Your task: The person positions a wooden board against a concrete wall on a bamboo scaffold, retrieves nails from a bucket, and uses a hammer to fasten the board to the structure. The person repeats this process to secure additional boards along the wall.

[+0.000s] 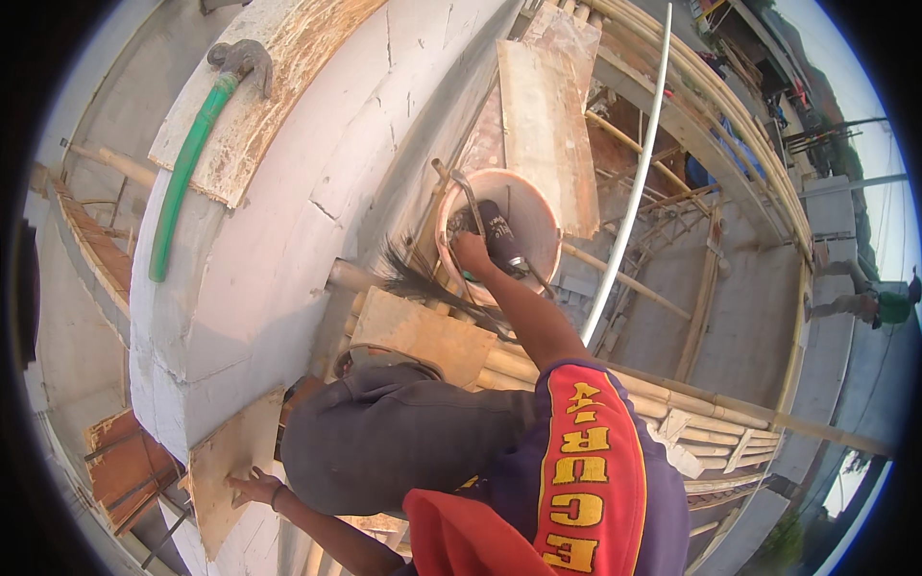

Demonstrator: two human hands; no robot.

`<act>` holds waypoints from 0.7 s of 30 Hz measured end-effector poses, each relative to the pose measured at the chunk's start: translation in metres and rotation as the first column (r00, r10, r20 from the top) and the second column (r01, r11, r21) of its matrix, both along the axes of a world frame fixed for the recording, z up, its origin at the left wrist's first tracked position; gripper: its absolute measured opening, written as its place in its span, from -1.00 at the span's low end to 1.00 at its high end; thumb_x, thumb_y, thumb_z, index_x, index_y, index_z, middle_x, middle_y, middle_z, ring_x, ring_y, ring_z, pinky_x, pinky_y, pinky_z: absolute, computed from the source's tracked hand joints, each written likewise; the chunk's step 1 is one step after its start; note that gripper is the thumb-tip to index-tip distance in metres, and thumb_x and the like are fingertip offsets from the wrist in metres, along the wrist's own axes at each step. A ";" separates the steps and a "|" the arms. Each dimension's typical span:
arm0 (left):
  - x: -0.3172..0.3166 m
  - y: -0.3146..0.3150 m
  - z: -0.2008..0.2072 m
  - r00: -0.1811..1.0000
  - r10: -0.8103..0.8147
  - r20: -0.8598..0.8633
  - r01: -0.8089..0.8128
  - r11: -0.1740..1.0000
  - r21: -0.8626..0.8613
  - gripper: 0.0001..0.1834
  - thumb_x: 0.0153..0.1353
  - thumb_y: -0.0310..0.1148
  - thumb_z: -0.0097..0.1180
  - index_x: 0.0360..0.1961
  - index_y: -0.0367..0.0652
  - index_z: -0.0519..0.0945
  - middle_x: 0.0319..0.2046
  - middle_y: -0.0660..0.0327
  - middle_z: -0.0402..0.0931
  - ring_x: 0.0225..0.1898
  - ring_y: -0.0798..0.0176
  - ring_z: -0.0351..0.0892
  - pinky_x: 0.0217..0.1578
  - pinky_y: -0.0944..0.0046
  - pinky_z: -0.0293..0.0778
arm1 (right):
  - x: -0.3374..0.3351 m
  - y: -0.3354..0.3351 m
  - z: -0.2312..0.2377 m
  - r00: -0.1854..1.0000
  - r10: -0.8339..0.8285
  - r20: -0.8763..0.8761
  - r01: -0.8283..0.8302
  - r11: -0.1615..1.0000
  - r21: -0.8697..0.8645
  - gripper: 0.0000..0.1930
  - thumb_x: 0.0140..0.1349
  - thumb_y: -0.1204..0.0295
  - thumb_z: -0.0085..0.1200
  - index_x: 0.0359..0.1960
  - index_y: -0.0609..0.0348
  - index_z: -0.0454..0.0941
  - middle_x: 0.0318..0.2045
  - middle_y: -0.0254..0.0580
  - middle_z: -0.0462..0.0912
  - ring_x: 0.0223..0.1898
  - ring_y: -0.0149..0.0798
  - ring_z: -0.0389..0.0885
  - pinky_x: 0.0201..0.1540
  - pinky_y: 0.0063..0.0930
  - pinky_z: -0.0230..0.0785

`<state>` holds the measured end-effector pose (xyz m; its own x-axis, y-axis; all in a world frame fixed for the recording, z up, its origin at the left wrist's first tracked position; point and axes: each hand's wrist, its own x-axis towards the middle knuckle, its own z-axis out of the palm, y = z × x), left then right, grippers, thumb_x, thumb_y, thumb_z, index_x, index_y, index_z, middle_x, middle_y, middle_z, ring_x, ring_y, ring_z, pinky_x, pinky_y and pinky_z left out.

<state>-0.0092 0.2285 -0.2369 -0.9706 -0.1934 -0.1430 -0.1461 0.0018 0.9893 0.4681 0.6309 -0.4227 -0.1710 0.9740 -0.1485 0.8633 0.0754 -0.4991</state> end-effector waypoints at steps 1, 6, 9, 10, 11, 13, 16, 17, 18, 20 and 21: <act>0.000 -0.001 0.000 1.000 -0.018 -0.011 0.018 0.999 -0.029 0.21 0.22 0.06 0.13 0.38 0.14 -0.68 0.43 0.04 -0.13 0.42 -0.15 -0.09 0.35 -0.12 0.06 | -0.004 0.006 -0.009 0.999 0.010 0.047 -0.011 1.000 0.021 -0.72 0.22 0.37 -0.04 -0.49 0.34 0.59 -0.41 0.25 0.63 -0.32 0.20 0.65 -0.24 0.00 0.51; -0.004 -0.007 -0.004 0.996 -0.090 -0.026 0.082 0.969 -0.233 0.22 0.20 0.15 0.12 0.39 0.09 -0.65 0.41 0.02 -0.09 0.38 -0.05 0.03 0.32 -0.10 0.11 | -0.015 0.031 -0.045 0.977 -0.157 0.143 0.164 0.986 -0.036 -0.73 0.28 0.42 -0.14 -0.19 0.42 0.50 -0.28 0.33 0.61 -0.23 0.22 0.66 -0.18 -0.10 0.57; -0.003 -0.007 -0.002 1.000 -0.020 -0.016 0.018 0.996 -0.091 0.21 0.21 0.18 0.10 0.40 0.08 -0.63 0.40 0.02 -0.08 0.35 -0.01 0.09 0.31 -0.08 0.14 | -0.023 0.043 -0.057 0.909 -0.327 0.258 0.366 0.922 -0.125 -0.66 0.38 0.39 -0.31 -0.12 0.47 0.44 -0.13 0.40 0.55 -0.13 0.22 0.65 -0.15 -0.06 0.58; -0.002 -0.006 0.000 1.000 -0.005 0.001 0.006 0.996 -0.088 0.20 0.21 0.19 0.10 0.40 0.08 -0.62 0.40 0.02 -0.08 0.35 0.00 0.09 0.30 -0.08 0.14 | -0.025 0.047 -0.060 0.888 -0.385 0.252 0.417 0.905 -0.086 -0.67 0.38 0.38 -0.29 -0.11 0.45 0.44 -0.16 0.36 0.57 -0.16 0.21 0.67 -0.21 -0.06 0.60; -0.001 -0.004 0.001 1.000 -0.003 0.004 0.003 0.996 -0.093 0.20 0.21 0.20 0.09 0.41 0.08 -0.61 0.40 0.02 -0.08 0.35 0.00 0.09 0.30 -0.08 0.15 | -0.027 0.052 -0.062 0.867 -0.440 0.234 0.472 0.876 -0.102 -0.68 0.38 0.37 -0.26 -0.12 0.42 0.44 -0.19 0.32 0.59 -0.19 0.19 0.68 -0.24 -0.07 0.61; 0.002 0.000 0.005 1.000 0.008 0.009 -0.007 0.996 -0.092 0.20 0.20 0.22 0.09 0.42 0.07 -0.60 0.41 0.01 -0.08 0.35 -0.01 0.09 0.30 -0.07 0.16 | -0.030 0.059 -0.066 0.834 -0.429 0.347 0.468 0.883 -0.032 -0.73 0.36 0.39 -0.19 -0.13 0.35 0.48 -0.29 0.20 0.63 -0.26 0.09 0.71 -0.34 -0.11 0.62; 0.005 0.003 0.008 1.000 0.024 0.013 -0.023 0.996 -0.092 0.21 0.19 0.25 0.08 0.42 0.07 -0.58 0.41 0.01 -0.09 0.34 -0.02 0.11 0.31 -0.07 0.15 | -0.031 0.067 -0.071 0.823 -0.353 0.445 0.379 0.925 0.032 -0.77 0.32 0.41 -0.12 -0.19 0.29 0.55 -0.31 0.12 0.65 -0.29 -0.02 0.71 -0.37 -0.19 0.59; 0.005 0.003 0.008 1.000 0.023 0.014 -0.021 0.995 -0.097 0.21 0.19 0.26 0.08 0.42 0.08 -0.59 0.41 0.01 -0.10 0.34 -0.02 0.11 0.31 -0.08 0.14 | -0.030 0.070 -0.073 0.819 -0.333 0.467 0.361 0.932 0.033 -0.77 0.31 0.41 -0.12 -0.20 0.29 0.55 -0.30 0.12 0.65 -0.28 -0.02 0.71 -0.36 -0.19 0.59; 0.005 0.004 0.008 1.000 0.021 0.015 -0.020 0.995 -0.103 0.22 0.18 0.27 0.08 0.42 0.08 -0.59 0.41 0.01 -0.10 0.34 -0.03 0.11 0.32 -0.08 0.14 | -0.029 0.071 -0.075 0.827 -0.302 0.475 0.332 0.943 0.022 -0.77 0.31 0.41 -0.12 -0.20 0.28 0.56 -0.30 0.13 0.65 -0.28 -0.03 0.71 -0.36 -0.18 0.58; 0.005 0.004 0.008 1.000 0.020 0.013 -0.019 0.995 -0.101 0.23 0.17 0.27 0.08 0.42 0.07 -0.59 0.41 0.00 -0.10 0.34 -0.05 0.10 0.32 -0.09 0.13 | -0.024 0.073 -0.080 0.840 -0.217 0.497 0.253 0.967 -0.005 -0.78 0.31 0.41 -0.11 -0.21 0.27 0.56 -0.29 0.14 0.65 -0.27 -0.04 0.71 -0.35 -0.17 0.57; 0.005 0.004 0.009 1.000 0.017 0.014 -0.015 0.995 -0.100 0.23 0.17 0.28 0.09 0.42 0.07 -0.59 0.42 0.00 -0.10 0.34 -0.06 0.10 0.32 -0.09 0.13 | -0.021 0.073 -0.082 0.842 -0.156 0.516 0.195 0.981 -0.021 -0.78 0.30 0.41 -0.11 -0.21 0.26 0.56 -0.28 0.14 0.65 -0.27 -0.04 0.71 -0.35 -0.16 0.57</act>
